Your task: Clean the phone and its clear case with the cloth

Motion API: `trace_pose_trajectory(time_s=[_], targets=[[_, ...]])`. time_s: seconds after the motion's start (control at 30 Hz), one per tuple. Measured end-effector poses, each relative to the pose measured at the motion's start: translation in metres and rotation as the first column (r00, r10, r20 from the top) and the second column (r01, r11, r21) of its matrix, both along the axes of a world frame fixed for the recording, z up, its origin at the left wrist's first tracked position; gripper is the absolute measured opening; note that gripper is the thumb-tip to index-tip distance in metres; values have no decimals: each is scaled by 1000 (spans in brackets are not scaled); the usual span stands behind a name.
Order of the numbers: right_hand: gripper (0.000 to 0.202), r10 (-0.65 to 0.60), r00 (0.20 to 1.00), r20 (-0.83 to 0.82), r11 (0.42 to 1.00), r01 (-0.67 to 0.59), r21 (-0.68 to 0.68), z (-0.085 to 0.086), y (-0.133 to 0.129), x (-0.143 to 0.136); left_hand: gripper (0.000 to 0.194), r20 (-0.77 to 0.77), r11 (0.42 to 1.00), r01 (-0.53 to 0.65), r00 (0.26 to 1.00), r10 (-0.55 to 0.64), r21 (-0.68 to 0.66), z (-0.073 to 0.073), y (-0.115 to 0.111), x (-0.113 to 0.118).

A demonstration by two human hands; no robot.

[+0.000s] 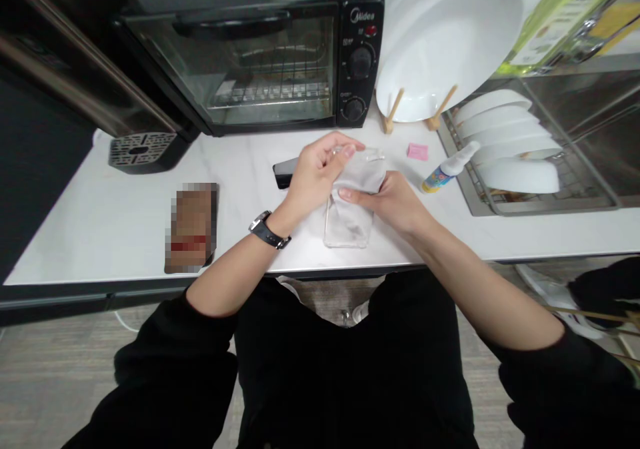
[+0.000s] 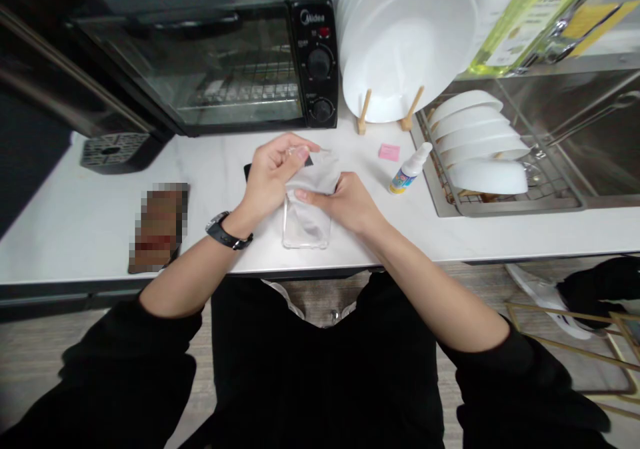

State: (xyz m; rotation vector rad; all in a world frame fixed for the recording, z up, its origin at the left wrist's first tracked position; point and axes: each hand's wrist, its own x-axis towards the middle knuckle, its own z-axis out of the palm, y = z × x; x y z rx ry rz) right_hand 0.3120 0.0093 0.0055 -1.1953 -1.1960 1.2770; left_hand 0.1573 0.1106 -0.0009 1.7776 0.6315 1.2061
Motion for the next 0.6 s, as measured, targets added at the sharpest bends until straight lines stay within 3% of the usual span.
trace_pose_trajectory(time_s=[0.1, 0.27, 0.33, 0.4, 0.47, 0.6], targets=[[54, -100, 995, -31, 995, 100, 3, -5, 0, -4, 57, -25, 1000, 7, 1000, -6, 25, 2, -6, 1], [49, 38, 998, -42, 996, -41, -83, -2, -26, -17, 51, 36, 996, -85, 996, 84, 15, -1, 7, -5], [50, 42, 999, -15, 997, -42, -57, 3, -18, -8, 52, 92, 993, -114, 989, 114, 2, -3, 6, -3], [53, -33, 999, 11, 999, 32, 11, 7, -2, 2, 53, 132, 994, -105, 985, 106, -15, -4, 1, 1], [56, -106, 994, 9, 992, 105, 68, 7, 9, 6, 54, 66, 999, -46, 997, 47, -26, -2, -5, 4], [55, -66, 996, 55, 998, 67, -16, 1, -8, -9, 53, 31, 998, -63, 998, 63, 0, 0, 1, -3]])
